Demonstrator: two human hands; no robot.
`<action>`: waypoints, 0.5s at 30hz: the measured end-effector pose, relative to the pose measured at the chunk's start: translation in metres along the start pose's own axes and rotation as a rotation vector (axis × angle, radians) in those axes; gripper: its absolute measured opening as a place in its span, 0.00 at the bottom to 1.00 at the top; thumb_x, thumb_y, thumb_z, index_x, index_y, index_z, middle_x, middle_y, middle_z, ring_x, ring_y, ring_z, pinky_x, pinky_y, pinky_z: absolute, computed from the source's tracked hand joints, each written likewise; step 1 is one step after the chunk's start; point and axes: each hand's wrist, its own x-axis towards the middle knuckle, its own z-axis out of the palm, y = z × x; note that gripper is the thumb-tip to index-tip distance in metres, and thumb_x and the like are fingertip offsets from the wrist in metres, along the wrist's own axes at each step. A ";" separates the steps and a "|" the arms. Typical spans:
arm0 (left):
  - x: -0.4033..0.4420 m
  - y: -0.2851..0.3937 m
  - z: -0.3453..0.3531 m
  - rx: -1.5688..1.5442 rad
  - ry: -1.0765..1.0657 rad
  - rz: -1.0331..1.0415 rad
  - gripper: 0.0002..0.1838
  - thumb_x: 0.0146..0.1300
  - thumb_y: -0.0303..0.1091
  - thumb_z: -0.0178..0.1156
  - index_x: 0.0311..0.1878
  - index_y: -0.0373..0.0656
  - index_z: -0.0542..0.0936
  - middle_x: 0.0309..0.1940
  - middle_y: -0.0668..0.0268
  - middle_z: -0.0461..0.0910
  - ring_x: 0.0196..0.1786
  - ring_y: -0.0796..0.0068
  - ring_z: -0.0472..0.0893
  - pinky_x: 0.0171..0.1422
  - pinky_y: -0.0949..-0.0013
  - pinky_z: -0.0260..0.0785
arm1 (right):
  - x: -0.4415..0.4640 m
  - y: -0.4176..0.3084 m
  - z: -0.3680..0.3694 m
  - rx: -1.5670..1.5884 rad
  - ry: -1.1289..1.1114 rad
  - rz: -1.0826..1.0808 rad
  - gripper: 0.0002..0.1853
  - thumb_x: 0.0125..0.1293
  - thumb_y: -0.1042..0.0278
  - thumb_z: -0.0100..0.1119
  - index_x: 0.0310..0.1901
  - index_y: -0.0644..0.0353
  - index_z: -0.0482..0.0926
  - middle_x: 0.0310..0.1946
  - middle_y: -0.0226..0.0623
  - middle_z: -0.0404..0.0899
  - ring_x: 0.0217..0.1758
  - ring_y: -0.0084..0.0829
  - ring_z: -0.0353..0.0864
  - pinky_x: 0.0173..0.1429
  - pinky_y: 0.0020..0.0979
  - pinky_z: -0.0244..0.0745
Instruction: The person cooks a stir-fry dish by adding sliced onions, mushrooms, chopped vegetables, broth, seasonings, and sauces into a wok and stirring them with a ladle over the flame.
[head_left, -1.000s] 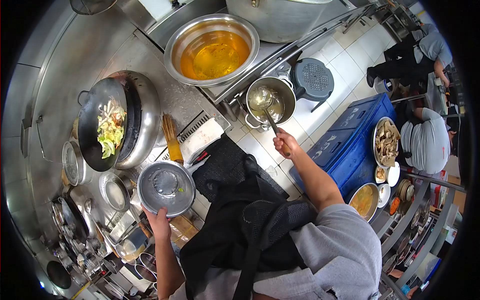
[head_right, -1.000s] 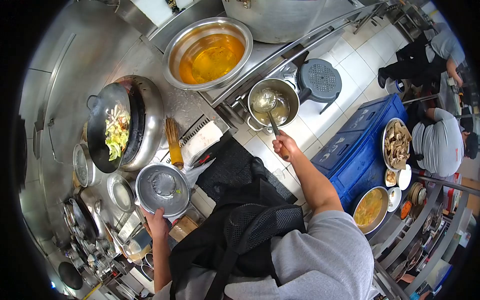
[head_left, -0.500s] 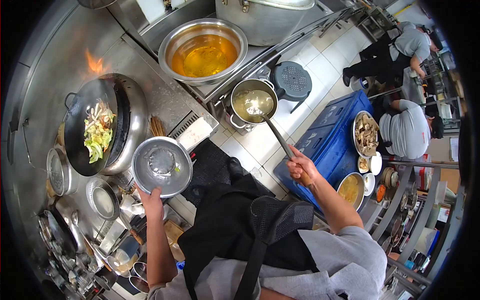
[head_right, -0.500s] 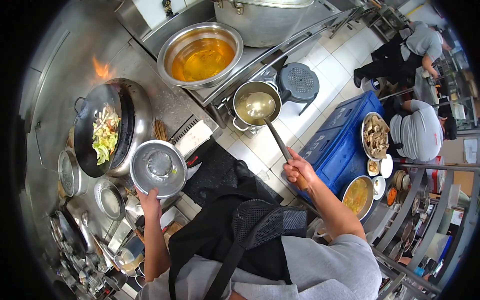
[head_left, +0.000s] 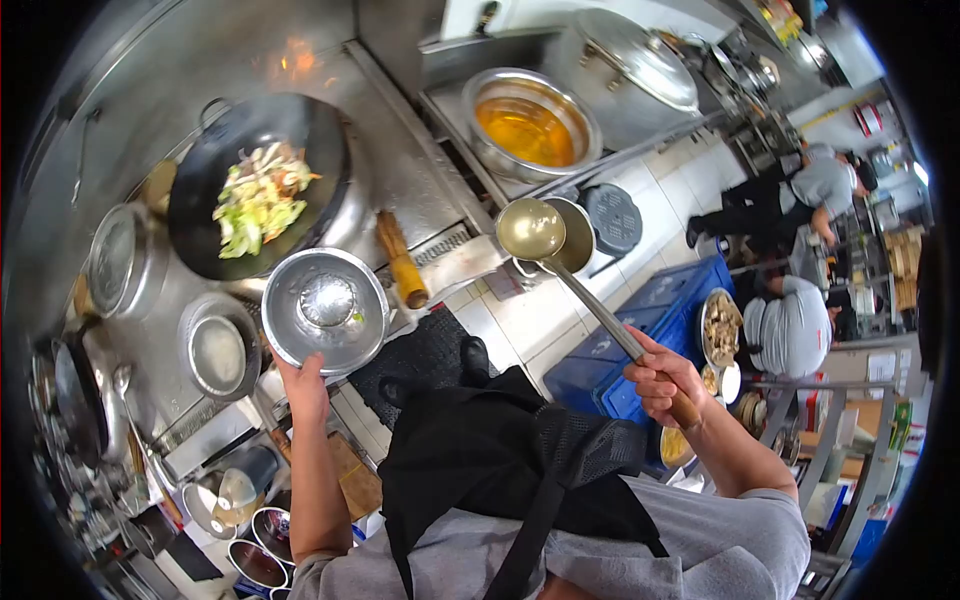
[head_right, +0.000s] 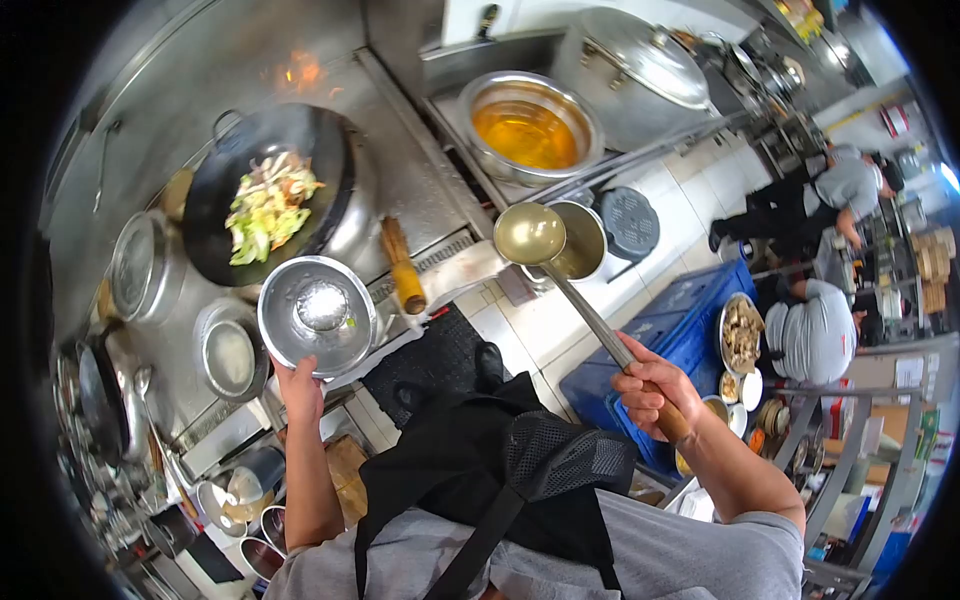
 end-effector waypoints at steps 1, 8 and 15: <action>-0.005 0.008 -0.012 -0.007 0.008 0.003 0.40 0.55 0.15 0.49 0.74 0.47 0.55 0.64 0.61 0.67 0.62 0.66 0.71 0.66 0.61 0.65 | 0.004 0.006 0.016 -0.023 -0.016 0.016 0.30 0.71 0.73 0.48 0.73 0.41 0.60 0.28 0.33 0.67 0.15 0.15 0.61 0.16 0.18 0.59; -0.042 0.052 -0.091 0.014 0.150 0.087 0.42 0.51 0.15 0.51 0.72 0.43 0.56 0.62 0.63 0.67 0.62 0.70 0.68 0.69 0.68 0.58 | 0.058 0.040 0.103 0.050 -0.361 0.171 0.27 0.74 0.73 0.43 0.73 0.47 0.59 0.31 0.34 0.64 0.15 0.15 0.63 0.16 0.20 0.63; -0.092 0.087 -0.119 -0.036 0.288 0.205 0.39 0.52 0.15 0.49 0.71 0.42 0.56 0.61 0.63 0.66 0.61 0.71 0.68 0.68 0.67 0.59 | 0.185 0.046 0.193 -0.338 -0.462 0.199 0.32 0.72 0.72 0.49 0.74 0.42 0.53 0.30 0.31 0.65 0.18 0.15 0.62 0.20 0.20 0.60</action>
